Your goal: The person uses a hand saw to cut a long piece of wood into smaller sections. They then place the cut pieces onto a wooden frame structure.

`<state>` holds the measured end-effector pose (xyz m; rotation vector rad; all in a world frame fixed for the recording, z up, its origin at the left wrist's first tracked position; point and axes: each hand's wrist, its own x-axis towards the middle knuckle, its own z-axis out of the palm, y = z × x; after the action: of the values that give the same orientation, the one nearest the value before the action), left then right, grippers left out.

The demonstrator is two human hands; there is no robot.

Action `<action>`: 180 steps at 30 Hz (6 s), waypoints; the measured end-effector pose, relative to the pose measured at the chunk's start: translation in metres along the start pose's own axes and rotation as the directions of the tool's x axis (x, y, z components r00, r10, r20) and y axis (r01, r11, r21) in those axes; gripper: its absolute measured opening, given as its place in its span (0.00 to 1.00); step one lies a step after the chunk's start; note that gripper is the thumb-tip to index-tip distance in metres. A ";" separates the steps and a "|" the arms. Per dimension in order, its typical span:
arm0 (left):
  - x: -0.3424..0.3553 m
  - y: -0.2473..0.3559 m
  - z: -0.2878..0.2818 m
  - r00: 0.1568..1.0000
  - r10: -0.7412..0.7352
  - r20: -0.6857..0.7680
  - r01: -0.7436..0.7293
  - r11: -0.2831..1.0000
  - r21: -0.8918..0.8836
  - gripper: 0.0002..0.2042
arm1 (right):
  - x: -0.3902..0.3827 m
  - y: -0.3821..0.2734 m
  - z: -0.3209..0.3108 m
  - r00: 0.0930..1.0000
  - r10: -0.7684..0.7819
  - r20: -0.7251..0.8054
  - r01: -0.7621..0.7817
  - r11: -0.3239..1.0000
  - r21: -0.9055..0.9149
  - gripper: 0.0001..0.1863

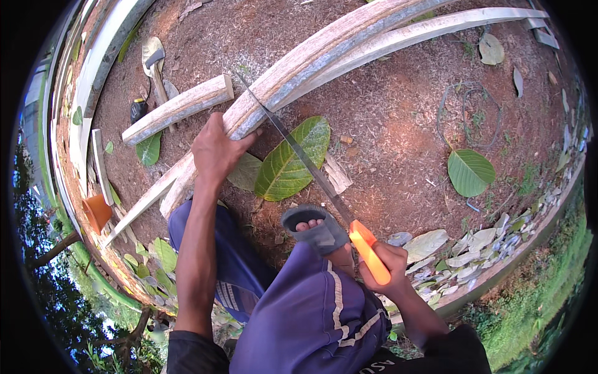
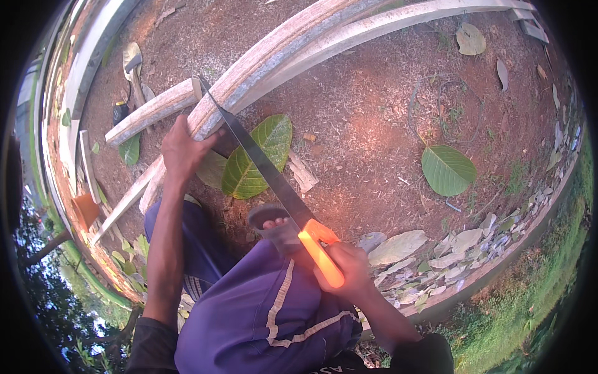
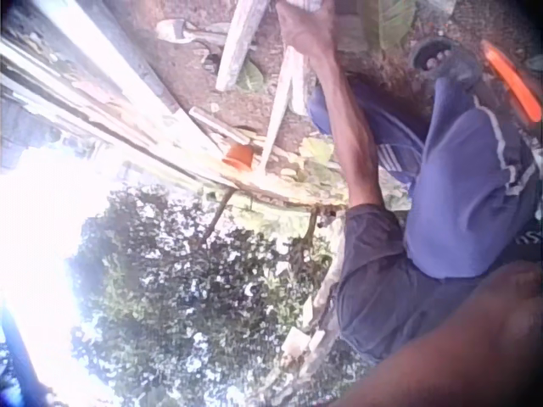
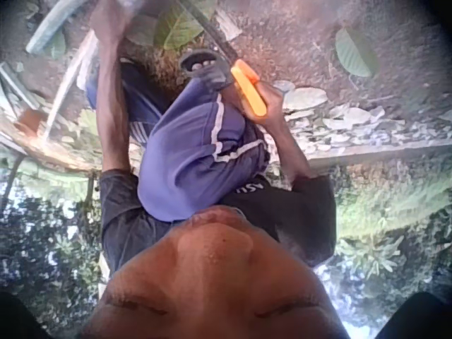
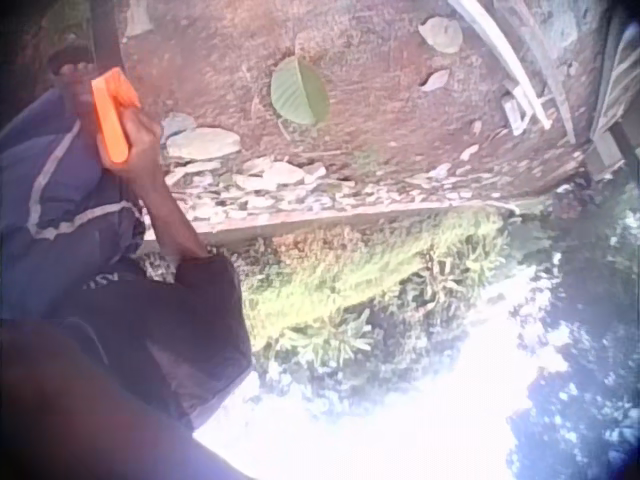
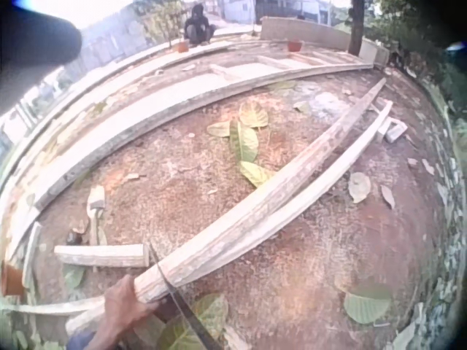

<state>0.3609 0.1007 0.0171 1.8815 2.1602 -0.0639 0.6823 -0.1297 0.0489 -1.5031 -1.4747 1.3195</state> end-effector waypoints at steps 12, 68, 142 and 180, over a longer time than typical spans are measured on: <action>0.002 0.011 -0.005 0.999 0.033 -0.022 -0.032 0.998 0.046 0.31 | 0.154 -0.012 0.067 0.970 -0.197 -0.140 0.203 0.979 0.030 0.10; -0.002 -0.018 0.004 0.966 0.234 -0.110 -0.239 0.971 -0.027 0.30 | 0.071 -0.062 0.006 0.999 -0.021 -0.039 0.021 1.000 0.005 0.06; -0.011 -0.069 -0.081 0.866 0.179 0.467 -0.197 0.980 -0.010 0.22 | 0.138 0.016 -0.033 0.988 -0.132 -0.085 0.092 0.925 -0.368 0.18; 0.231 -0.266 -0.158 0.830 0.544 0.121 0.293 -0.242 -0.925 0.25 | 0.327 -0.258 0.246 0.906 0.406 0.117 -0.361 0.888 -0.283 0.42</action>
<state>0.0466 0.3163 0.0759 0.7150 0.6905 0.8858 0.3250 0.1799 0.1500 -1.9720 -1.5547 1.5698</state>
